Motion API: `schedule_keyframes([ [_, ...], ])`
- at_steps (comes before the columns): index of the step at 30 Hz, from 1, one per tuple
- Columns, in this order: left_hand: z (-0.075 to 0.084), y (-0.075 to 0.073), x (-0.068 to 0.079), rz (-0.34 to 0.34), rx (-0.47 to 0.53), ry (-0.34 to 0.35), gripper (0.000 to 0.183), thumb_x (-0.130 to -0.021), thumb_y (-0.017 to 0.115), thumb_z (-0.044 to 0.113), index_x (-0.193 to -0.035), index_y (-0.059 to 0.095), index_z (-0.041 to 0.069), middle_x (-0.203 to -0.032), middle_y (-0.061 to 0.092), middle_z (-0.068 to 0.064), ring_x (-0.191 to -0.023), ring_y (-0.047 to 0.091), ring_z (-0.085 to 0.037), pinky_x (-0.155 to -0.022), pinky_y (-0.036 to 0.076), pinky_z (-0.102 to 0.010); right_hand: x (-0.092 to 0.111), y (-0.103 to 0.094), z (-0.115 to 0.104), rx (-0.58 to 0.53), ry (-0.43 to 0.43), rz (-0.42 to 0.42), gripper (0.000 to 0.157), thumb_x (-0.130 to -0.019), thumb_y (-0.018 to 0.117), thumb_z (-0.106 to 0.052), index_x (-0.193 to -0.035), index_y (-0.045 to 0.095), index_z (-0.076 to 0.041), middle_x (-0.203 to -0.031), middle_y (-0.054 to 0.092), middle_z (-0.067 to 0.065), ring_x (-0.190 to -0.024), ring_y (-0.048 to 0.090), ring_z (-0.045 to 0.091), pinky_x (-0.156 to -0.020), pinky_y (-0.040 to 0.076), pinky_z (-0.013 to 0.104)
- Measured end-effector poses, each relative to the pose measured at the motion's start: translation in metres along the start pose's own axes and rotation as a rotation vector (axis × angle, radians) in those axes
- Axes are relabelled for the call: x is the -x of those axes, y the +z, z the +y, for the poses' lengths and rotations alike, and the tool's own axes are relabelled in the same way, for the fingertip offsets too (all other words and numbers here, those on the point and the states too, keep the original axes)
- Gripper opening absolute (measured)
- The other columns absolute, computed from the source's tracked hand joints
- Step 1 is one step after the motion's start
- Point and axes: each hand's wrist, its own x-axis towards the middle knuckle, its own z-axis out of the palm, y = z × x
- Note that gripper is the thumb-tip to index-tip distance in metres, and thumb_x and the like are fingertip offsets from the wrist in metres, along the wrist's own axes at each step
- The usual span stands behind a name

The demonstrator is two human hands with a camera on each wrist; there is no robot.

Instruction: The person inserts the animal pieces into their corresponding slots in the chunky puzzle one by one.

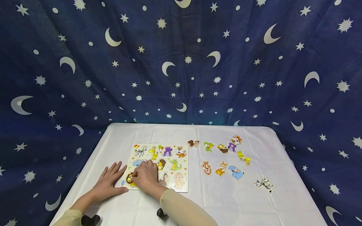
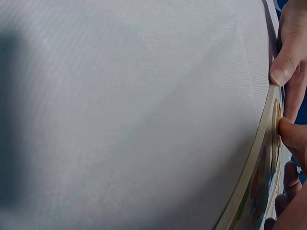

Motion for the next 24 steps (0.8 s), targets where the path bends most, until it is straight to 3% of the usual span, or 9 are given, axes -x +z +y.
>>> schedule_keyframes([
  [8, 0.0, 0.0004, 0.0005, 0.008, -0.008, 0.008, 0.101, -0.078, 0.075, 0.069, -0.157, 0.044, 0.014, -0.165, 0.028, -0.021, -0.152, 0.019, -0.045, -0.119, 0.007, -0.067, 0.0004, -0.0032, -0.0007, 0.015, -0.04, 0.023, 0.012, -0.078, 0.086, -0.047, -0.078, 0.079, -0.037, -0.083, 0.051, -0.017, -0.087, 0.043, 0.009, -0.077, 0.036, 0.03],
  [24, -0.0015, 0.0002, -0.0007, -0.04, -0.006, -0.023, 0.101, -0.08, 0.072, 0.071, -0.159, 0.04, 0.017, -0.168, 0.023, -0.016, -0.154, 0.014, -0.04, -0.121, 0.003, -0.064, -0.0053, -0.0078, 0.0011, 0.023, -0.037, -0.075, 0.013, -0.081, 0.083, -0.05, -0.08, 0.077, -0.039, -0.083, 0.051, -0.017, -0.086, 0.042, 0.01, -0.081, 0.037, 0.031],
])
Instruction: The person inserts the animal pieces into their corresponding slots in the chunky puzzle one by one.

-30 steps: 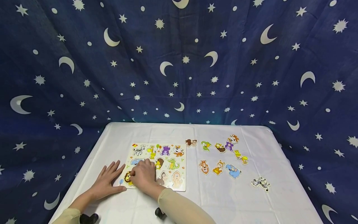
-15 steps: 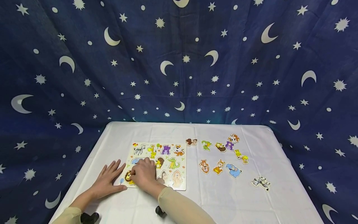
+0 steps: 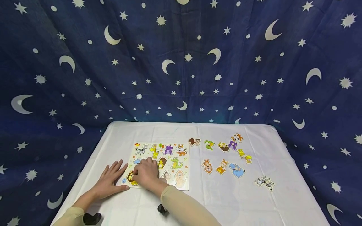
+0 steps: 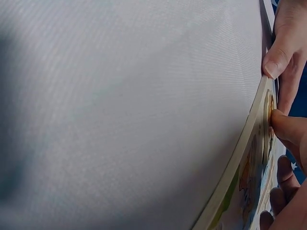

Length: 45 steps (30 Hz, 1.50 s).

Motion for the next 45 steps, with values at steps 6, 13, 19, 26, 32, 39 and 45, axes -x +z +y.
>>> schedule_keyframes([
  [6, 0.001, -0.002, -0.001, 0.009, 0.0, -0.005, 0.102, -0.079, 0.074, 0.07, -0.159, 0.041, 0.017, -0.167, 0.024, -0.017, -0.154, 0.014, -0.041, -0.121, 0.003, -0.064, 0.0, -0.001, 0.0, -0.005, -0.017, 0.013, 0.012, -0.081, 0.083, -0.049, -0.082, 0.078, -0.038, -0.084, 0.051, -0.018, -0.086, 0.041, 0.01, -0.078, 0.036, 0.03],
  [13, 0.002, -0.001, 0.0, 0.001, 0.004, -0.004, 0.101, -0.08, 0.072, 0.072, -0.159, 0.04, 0.017, -0.168, 0.022, -0.017, -0.154, 0.012, -0.042, -0.121, 0.002, -0.065, -0.001, -0.001, 0.0, 0.008, -0.02, 0.017, 0.013, -0.08, 0.083, -0.05, -0.079, 0.078, -0.038, -0.082, 0.05, -0.017, -0.083, 0.039, 0.01, -0.077, 0.035, 0.03],
  [19, 0.001, 0.0, 0.001, 0.002, -0.007, -0.008, 0.102, -0.079, 0.072, 0.072, -0.159, 0.04, 0.017, -0.168, 0.022, -0.017, -0.154, 0.012, -0.042, -0.12, 0.003, -0.066, 0.0, -0.001, 0.0, -0.003, -0.029, 0.015, 0.012, -0.081, 0.083, -0.05, -0.08, 0.079, -0.039, -0.082, 0.051, -0.017, -0.083, 0.04, 0.01, -0.075, 0.035, 0.03],
  [26, 0.003, -0.001, 0.001, 0.005, -0.021, -0.003, 0.103, -0.08, 0.072, 0.072, -0.159, 0.04, 0.016, -0.168, 0.023, -0.017, -0.154, 0.013, -0.041, -0.121, 0.003, -0.065, 0.003, -0.014, 0.006, -0.036, -0.042, -0.011, 0.018, -0.084, 0.079, -0.05, -0.098, 0.082, -0.04, -0.088, 0.055, -0.016, -0.088, 0.042, 0.01, -0.079, 0.037, 0.031],
  [32, 0.004, -0.001, 0.001, 0.004, -0.015, -0.009, 0.103, -0.079, 0.072, 0.073, -0.159, 0.041, 0.016, -0.167, 0.025, -0.017, -0.154, 0.014, -0.041, -0.121, 0.004, -0.065, 0.006, -0.032, 0.02, -0.128, -0.002, 0.004, 0.024, -0.086, 0.08, -0.046, -0.109, 0.081, -0.038, -0.093, 0.059, -0.014, -0.096, 0.045, 0.011, -0.084, 0.038, 0.034],
  [39, 0.003, 0.001, 0.002, 0.01, -0.015, -0.017, 0.103, -0.078, 0.073, 0.073, -0.158, 0.042, 0.016, -0.167, 0.025, -0.017, -0.154, 0.015, -0.041, -0.121, 0.005, -0.064, 0.018, -0.058, 0.048, -0.252, 0.017, 0.052, 0.024, -0.086, 0.08, -0.043, -0.108, 0.082, -0.032, -0.098, 0.065, -0.011, -0.101, 0.046, 0.014, -0.088, 0.039, 0.037],
  [45, 0.002, 0.004, 0.003, 0.022, -0.014, -0.018, 0.104, -0.077, 0.073, 0.073, -0.158, 0.042, 0.017, -0.167, 0.025, -0.016, -0.154, 0.015, -0.041, -0.122, 0.004, -0.063, 0.038, -0.086, 0.093, -0.359, 0.096, 0.166, 0.022, -0.087, 0.08, -0.035, -0.106, 0.082, -0.026, -0.101, 0.068, -0.009, -0.103, 0.05, 0.018, -0.089, 0.041, 0.044],
])
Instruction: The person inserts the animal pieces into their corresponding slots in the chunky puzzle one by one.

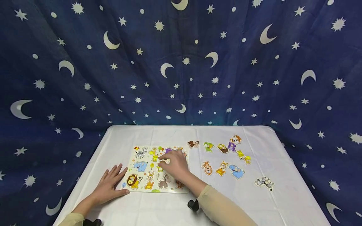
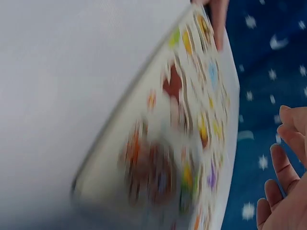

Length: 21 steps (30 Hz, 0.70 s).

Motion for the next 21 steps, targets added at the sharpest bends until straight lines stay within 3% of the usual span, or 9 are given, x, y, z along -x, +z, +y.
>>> schedule_keyframes([
  [4, 0.0, 0.001, 0.001, 0.001, 0.007, 0.0, 0.104, -0.077, 0.073, 0.074, -0.158, 0.042, 0.017, -0.167, 0.025, -0.016, -0.154, 0.015, -0.041, -0.121, 0.004, -0.063, 0.008, -0.038, 0.028, -0.039, 0.063, 0.112, 0.021, -0.087, 0.081, -0.029, -0.107, 0.082, -0.022, -0.103, 0.071, -0.008, -0.108, 0.053, 0.024, -0.095, 0.04, 0.049],
  [10, -0.002, 0.0, 0.0, 0.022, -0.009, 0.012, 0.103, -0.077, 0.073, 0.074, -0.158, 0.043, 0.017, -0.166, 0.026, -0.017, -0.153, 0.016, -0.042, -0.121, 0.006, -0.064, 0.028, -0.098, 0.075, -0.052, 0.157, 0.234, 0.022, -0.092, 0.077, -0.021, -0.113, 0.08, -0.014, -0.105, 0.072, 0.004, -0.115, 0.055, 0.034, -0.106, 0.035, 0.054],
  [16, -0.001, 0.0, -0.002, 0.008, -0.018, 0.007, 0.104, -0.077, 0.071, 0.075, -0.158, 0.042, 0.017, -0.167, 0.026, -0.017, -0.154, 0.016, -0.041, -0.121, 0.005, -0.064, 0.065, -0.147, 0.118, 0.003, 0.256, 0.299, 0.026, -0.097, 0.071, -0.022, -0.118, 0.077, -0.006, -0.108, 0.072, 0.013, -0.117, 0.052, 0.04, -0.099, 0.036, 0.053],
  [21, 0.001, 0.0, -0.002, 0.011, -0.007, 0.016, 0.104, -0.078, 0.071, 0.075, -0.158, 0.042, 0.017, -0.166, 0.025, -0.018, -0.153, 0.015, -0.042, -0.121, 0.004, -0.065, 0.095, -0.174, 0.14, 0.067, 0.35, 0.35, 0.031, -0.099, 0.069, -0.024, -0.121, 0.075, -0.003, -0.115, 0.07, 0.02, -0.113, 0.05, 0.041, -0.088, 0.038, 0.05],
])
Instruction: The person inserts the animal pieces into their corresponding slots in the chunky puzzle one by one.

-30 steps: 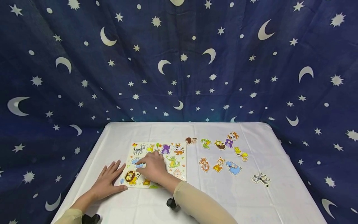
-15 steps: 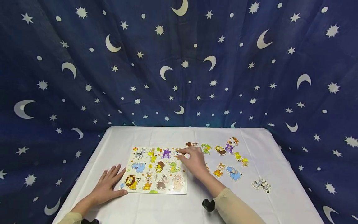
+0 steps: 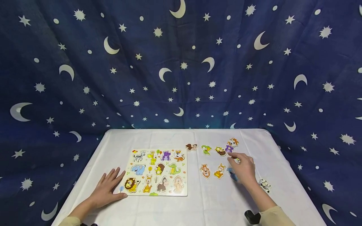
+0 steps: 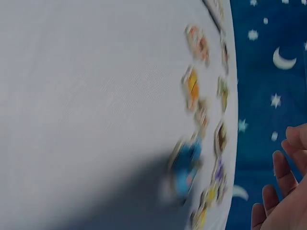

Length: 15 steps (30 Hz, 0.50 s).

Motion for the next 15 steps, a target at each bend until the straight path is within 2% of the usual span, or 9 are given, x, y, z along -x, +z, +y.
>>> schedule_keyframes([
  [4, -0.001, 0.001, 0.001, 0.019, 0.003, 0.007, 0.103, -0.078, 0.072, 0.074, -0.158, 0.042, 0.016, -0.166, 0.027, -0.018, -0.153, 0.016, -0.043, -0.121, 0.005, -0.064, 0.005, -0.011, 0.017, 0.044, 0.067, 0.004, 0.033, -0.099, 0.067, -0.025, -0.122, 0.073, -0.001, -0.118, 0.068, 0.022, -0.113, 0.049, 0.042, -0.086, 0.038, 0.051],
  [7, -0.001, 0.003, 0.003, 0.026, 0.016, 0.014, 0.103, -0.078, 0.073, 0.073, -0.158, 0.043, 0.015, -0.165, 0.028, -0.019, -0.152, 0.017, -0.044, -0.12, 0.005, -0.064, 0.009, -0.014, 0.027, 0.077, 0.086, -0.008, 0.034, -0.099, 0.067, -0.025, -0.122, 0.072, 0.0, -0.118, 0.067, 0.023, -0.116, 0.048, 0.044, -0.086, 0.038, 0.053],
  [15, -0.002, 0.005, 0.004, 0.059, 0.003, 0.038, 0.101, -0.078, 0.073, 0.072, -0.157, 0.044, 0.016, -0.165, 0.029, -0.018, -0.152, 0.019, -0.044, -0.123, 0.003, -0.06, 0.02, -0.011, 0.043, 0.154, 0.018, -0.021, 0.033, -0.094, 0.075, -0.025, -0.119, 0.075, -0.003, -0.118, 0.067, 0.023, -0.115, 0.048, 0.047, -0.087, 0.035, 0.059],
])
